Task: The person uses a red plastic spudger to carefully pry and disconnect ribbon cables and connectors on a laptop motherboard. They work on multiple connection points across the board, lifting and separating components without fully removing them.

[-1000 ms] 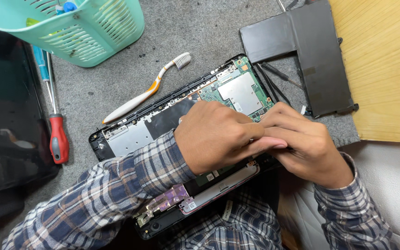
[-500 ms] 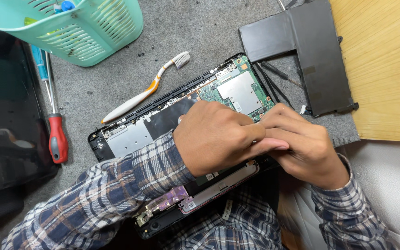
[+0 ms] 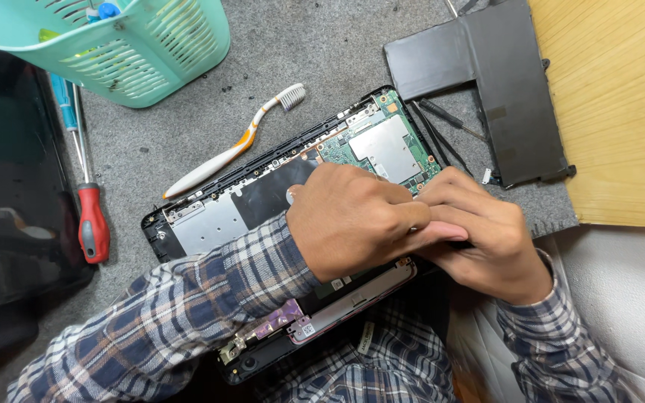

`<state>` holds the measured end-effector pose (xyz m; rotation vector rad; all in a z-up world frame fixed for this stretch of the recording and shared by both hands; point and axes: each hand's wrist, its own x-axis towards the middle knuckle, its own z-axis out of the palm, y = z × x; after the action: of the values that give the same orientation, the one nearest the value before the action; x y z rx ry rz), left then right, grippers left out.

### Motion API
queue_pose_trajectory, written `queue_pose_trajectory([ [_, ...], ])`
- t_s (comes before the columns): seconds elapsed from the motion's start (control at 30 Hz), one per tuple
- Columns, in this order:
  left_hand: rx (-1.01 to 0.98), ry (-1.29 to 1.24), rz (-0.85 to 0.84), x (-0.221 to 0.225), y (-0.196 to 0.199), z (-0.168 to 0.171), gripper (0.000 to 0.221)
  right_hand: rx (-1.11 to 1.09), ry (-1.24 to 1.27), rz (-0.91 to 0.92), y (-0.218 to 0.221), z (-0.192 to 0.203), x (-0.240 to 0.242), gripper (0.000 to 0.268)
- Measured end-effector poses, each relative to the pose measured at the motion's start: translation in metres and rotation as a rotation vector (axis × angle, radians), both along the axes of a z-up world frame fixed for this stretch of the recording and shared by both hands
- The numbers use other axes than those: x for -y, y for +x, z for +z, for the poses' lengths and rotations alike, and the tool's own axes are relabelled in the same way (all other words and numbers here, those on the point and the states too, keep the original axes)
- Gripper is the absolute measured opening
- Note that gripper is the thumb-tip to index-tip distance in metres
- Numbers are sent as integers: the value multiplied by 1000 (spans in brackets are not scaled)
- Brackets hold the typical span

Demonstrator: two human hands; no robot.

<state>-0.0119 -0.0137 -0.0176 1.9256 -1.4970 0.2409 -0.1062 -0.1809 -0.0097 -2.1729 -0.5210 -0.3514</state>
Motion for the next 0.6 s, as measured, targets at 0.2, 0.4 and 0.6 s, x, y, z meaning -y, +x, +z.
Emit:
queue_pose_trajectory([
  [0.2, -69, 28, -139, -6, 3, 25, 38, 46, -16, 33, -3, -5, 4, 33],
  [0.4, -328, 81, -471, -7, 19, 24, 15, -14, 13, 73, -4, -10, 11, 16],
  [0.6, -141, -6, -130, -2, -1, 14, 28, 7, 22, -18, -2, 0, 1, 10],
])
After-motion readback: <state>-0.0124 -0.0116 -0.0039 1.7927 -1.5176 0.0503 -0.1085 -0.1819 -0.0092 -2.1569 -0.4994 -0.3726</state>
